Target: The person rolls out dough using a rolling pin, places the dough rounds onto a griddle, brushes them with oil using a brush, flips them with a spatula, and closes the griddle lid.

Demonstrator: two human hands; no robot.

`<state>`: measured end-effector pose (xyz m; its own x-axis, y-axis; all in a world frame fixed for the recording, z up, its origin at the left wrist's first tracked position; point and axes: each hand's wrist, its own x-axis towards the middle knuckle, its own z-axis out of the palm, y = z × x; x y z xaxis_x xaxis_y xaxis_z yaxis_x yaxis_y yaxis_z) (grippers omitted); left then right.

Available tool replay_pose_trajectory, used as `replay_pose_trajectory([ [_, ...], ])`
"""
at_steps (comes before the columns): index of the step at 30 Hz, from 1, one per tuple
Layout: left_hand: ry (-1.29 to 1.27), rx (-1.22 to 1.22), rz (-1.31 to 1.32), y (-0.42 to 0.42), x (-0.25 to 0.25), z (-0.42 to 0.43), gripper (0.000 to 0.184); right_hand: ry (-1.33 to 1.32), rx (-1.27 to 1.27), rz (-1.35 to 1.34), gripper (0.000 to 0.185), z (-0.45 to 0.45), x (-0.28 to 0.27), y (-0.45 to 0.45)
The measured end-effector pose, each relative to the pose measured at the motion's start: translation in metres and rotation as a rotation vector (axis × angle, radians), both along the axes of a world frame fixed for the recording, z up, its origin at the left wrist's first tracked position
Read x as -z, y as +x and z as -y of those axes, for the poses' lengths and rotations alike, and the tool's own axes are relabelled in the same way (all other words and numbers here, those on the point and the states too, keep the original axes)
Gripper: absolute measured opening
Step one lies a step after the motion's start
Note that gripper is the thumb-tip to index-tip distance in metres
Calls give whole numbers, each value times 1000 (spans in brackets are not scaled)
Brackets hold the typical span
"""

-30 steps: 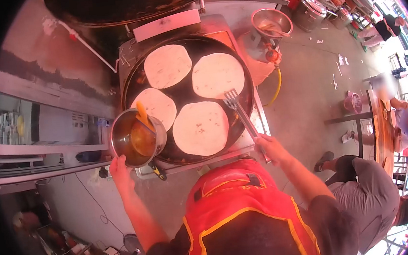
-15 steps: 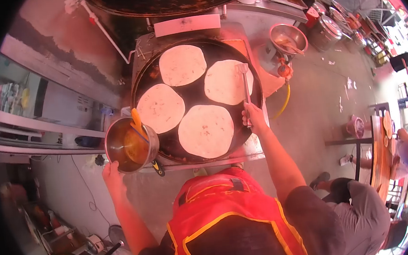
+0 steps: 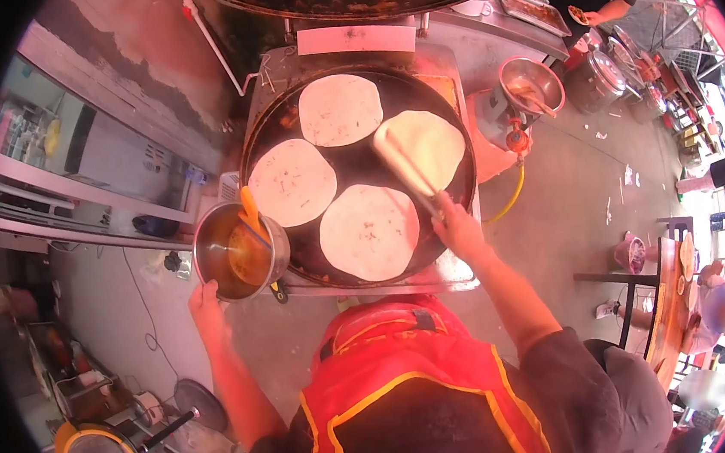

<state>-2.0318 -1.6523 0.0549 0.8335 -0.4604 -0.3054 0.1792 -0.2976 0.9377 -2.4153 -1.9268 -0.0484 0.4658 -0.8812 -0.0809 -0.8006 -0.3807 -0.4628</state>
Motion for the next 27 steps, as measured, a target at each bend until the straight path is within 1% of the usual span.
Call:
replay_pose_trajectory([
  [1, -3, -1, -8, 1, 2, -1, 20, 29, -68, -79, 66, -7, 3, -2],
  [4, -4, -15, -22, 4, 4, -3, 19, 18, -98, 144, 60, -16, 3, 1],
  [7, 20, -34, -7, 1, -2, -5, 18, 729, 57, 420, 50, 2, -35, 26],
  [10, 51, -56, 8, 9, 6, -17, 16, 1162, 404, 646, 39, 12, -12, 60],
  [11, 61, -76, -6, 10, 6, -21, 16, 1204, 446, 712, 28, 7, -23, 75],
  [14, 39, -110, -5, 17, 17, -37, 15, 1101, 384, 895, 21, 18, 27, 112],
  [17, 46, -182, 37, 12, 17, -48, 15, 1020, 404, 1012, 19, 54, 47, 156],
  [18, 58, -213, 53, 10, 13, -50, 15, 1000, 419, 1054, 19, 67, 53, 170],
  [19, 74, -189, 49, 11, 10, -52, 16, 1002, 461, 1104, 16, 81, 58, 183],
  [21, 112, -139, 37, 14, 5, -61, 17, 1032, 458, 1152, 15, 103, 58, 200],
  [23, 84, -146, 35, 18, 14, -72, 19, 1045, 478, 1161, 11, 113, 51, 204],
  [26, 74, -162, 27, 23, 19, -81, 20, 812, 327, 1101, 22, 101, 17, 201],
  [27, 75, -168, 22, 24, 21, -82, 21, 697, 229, 1008, 37, 97, 1, 196],
])
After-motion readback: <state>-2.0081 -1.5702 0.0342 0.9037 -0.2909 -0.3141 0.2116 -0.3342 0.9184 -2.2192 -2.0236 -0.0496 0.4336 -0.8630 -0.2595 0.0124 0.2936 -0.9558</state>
